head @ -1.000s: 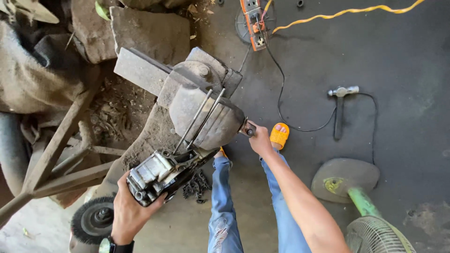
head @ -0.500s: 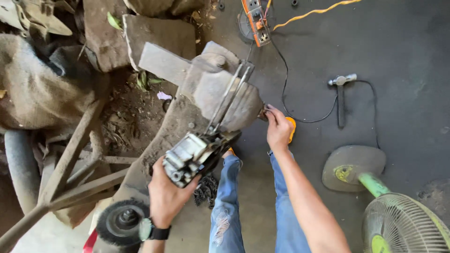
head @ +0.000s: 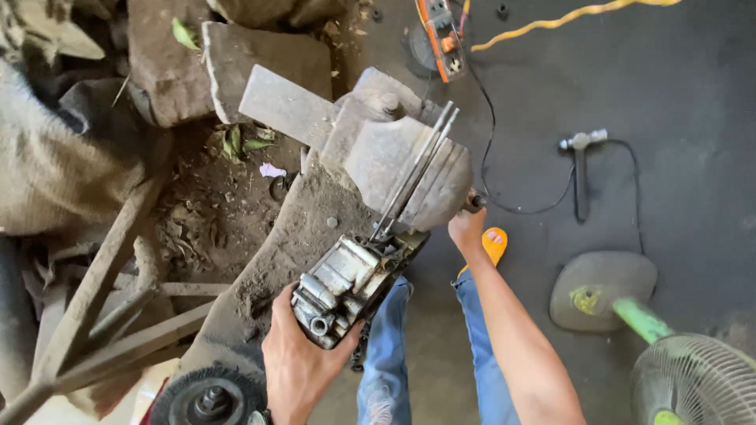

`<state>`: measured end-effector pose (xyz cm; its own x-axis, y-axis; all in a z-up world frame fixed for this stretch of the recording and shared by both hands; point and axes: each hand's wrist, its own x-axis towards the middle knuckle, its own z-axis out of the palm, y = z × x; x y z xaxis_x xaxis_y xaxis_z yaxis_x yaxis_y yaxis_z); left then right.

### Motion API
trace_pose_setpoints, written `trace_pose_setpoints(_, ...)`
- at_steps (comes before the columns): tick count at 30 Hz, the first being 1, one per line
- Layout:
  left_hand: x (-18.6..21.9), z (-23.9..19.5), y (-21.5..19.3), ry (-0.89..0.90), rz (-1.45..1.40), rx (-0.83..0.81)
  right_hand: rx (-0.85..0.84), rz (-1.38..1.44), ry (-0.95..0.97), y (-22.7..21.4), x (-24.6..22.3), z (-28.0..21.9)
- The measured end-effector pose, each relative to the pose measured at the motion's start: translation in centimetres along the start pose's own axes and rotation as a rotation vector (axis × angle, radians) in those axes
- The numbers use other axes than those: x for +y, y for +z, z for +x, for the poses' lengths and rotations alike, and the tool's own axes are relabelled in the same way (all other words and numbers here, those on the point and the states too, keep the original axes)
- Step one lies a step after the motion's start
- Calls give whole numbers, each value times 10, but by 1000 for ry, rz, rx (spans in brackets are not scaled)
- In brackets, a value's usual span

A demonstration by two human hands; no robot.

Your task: The person carries an engine block to a vise, secures it, and uses a hammer to tap a metal rod inserted into the block. They repeatedly adjust the rod and strike it while holding the engine block in place.

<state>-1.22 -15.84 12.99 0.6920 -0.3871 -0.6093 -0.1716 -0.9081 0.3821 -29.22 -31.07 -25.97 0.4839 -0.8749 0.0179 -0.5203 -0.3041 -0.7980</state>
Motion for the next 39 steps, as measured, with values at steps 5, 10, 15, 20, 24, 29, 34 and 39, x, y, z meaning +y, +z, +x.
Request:
trace_pose_setpoints(5,-2,0,-2,-8,2,8,-76,276,409,-44,-64,21)
trace_pose_setpoints(10,-5,2,1,11,0,-3,-121,317,390,-67,-109,45)
trace_pose_setpoints(15,-7,3,3,-7,5,-28,-215,415,439,-80,-107,59)
trace_pose_setpoints(20,-3,-1,3,-17,6,5,-285,173,339,-65,-59,55)
trace_pose_setpoints(24,-4,-3,5,2,17,30,-355,109,363,-56,-57,53)
trace_pose_setpoints(29,-7,-3,6,6,19,30,-292,237,374,-62,-72,51)
trace_pose_setpoints(34,-9,-3,9,-1,28,41,-315,244,370,-88,-106,68)
trace_pose_setpoints(39,-9,-4,9,49,26,65,-418,219,494,-85,-90,72)
